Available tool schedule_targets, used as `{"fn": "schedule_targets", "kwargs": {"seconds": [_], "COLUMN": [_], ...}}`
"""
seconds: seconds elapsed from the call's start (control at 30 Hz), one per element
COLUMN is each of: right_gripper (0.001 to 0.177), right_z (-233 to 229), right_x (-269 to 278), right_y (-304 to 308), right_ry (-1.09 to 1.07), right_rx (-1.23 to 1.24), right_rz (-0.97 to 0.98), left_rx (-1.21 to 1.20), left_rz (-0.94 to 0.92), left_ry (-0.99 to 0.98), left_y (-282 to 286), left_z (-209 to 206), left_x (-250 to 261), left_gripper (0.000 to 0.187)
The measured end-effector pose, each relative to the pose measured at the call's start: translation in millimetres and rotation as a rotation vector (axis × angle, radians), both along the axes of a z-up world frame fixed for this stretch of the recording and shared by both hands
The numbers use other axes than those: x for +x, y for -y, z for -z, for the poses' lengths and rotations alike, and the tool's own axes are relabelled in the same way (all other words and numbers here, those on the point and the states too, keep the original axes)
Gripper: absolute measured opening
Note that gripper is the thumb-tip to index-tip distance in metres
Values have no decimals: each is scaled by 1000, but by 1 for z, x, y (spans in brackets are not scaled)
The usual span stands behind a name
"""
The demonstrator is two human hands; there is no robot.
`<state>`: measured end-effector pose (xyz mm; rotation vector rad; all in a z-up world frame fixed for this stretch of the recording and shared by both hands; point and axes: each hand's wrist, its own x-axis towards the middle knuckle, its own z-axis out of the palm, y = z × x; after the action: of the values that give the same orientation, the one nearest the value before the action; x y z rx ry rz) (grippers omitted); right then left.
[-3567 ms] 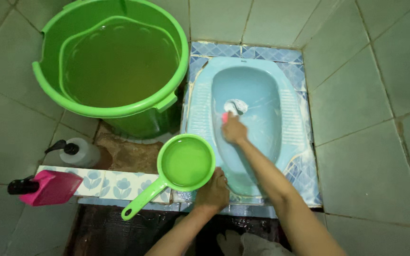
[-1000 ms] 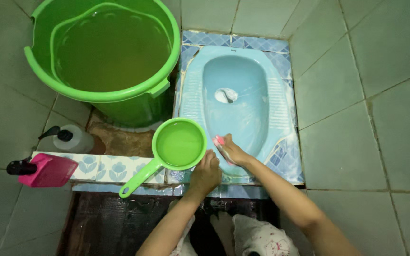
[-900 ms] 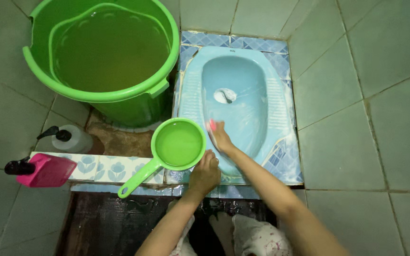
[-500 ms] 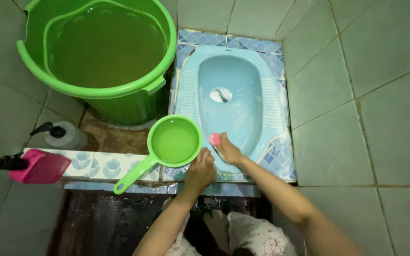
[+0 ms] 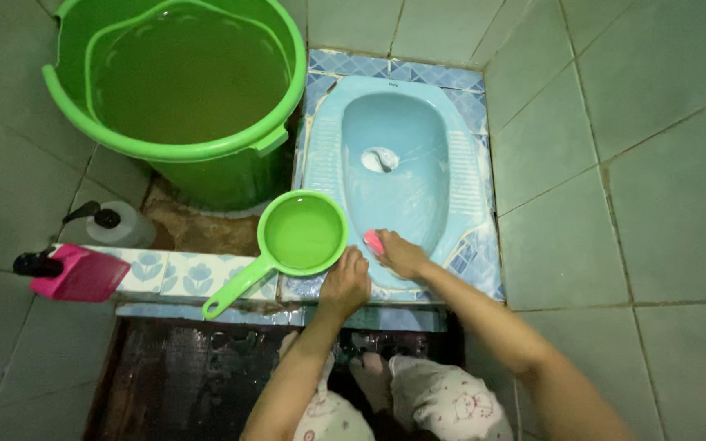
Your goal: The person scrubs a blue squat toilet using a pink sponge and water from a green bucket. They clean the rim, sides, and interior of the toilet, repeatedly dipping the sponge into the water.
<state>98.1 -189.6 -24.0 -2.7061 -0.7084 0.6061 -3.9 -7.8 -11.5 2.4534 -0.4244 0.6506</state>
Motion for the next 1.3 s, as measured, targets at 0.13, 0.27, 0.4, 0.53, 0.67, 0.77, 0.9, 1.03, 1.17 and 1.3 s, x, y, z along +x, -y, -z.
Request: {"fn": "schedule_targets", "kwargs": {"seconds": [0.13,0.27,0.4,0.53,0.67,0.77,0.9,1.03,1.17,1.3], "right_gripper": [56,29,32,43,33,27,24,26,24,25], "right_z": [-32,-55,-58,-55,-45,-26,-2,-1,2,31], "right_x": [15,36,13,-3,36,56,19,0,94,183], "right_y": [38,58,31,34,56,57,40,46,71,84], "right_ry": [81,330,204,-27,210,514,332,90,529,932], "right_rx": [-441,-669,-642,-423,-616,-597,-549,-553,-594,-687], "right_rz": [-286,-192,-184,-196,-115,-44,-78,-73,60,-38], "left_rx": [-44,-64,-43,-34,-54,-40,-38,-28,-20,80], "left_rz": [4,23,43,24,20,4,8,23,32,-19], "left_ry": [-60,-149,-83,-81,-128,-105,-72,-21,-135,-15], "left_y": [-2,1,-3,0,-1,-1,-3,-3,-6,-5], "left_z": [-1,4,5,8,8,6,2,-9,-22,-24], "left_x": [1,-2,-1,0,-1,-2,-3,-3,-1,-3], "left_gripper": [21,20,23,25,24,24,24,25,25,25]}}
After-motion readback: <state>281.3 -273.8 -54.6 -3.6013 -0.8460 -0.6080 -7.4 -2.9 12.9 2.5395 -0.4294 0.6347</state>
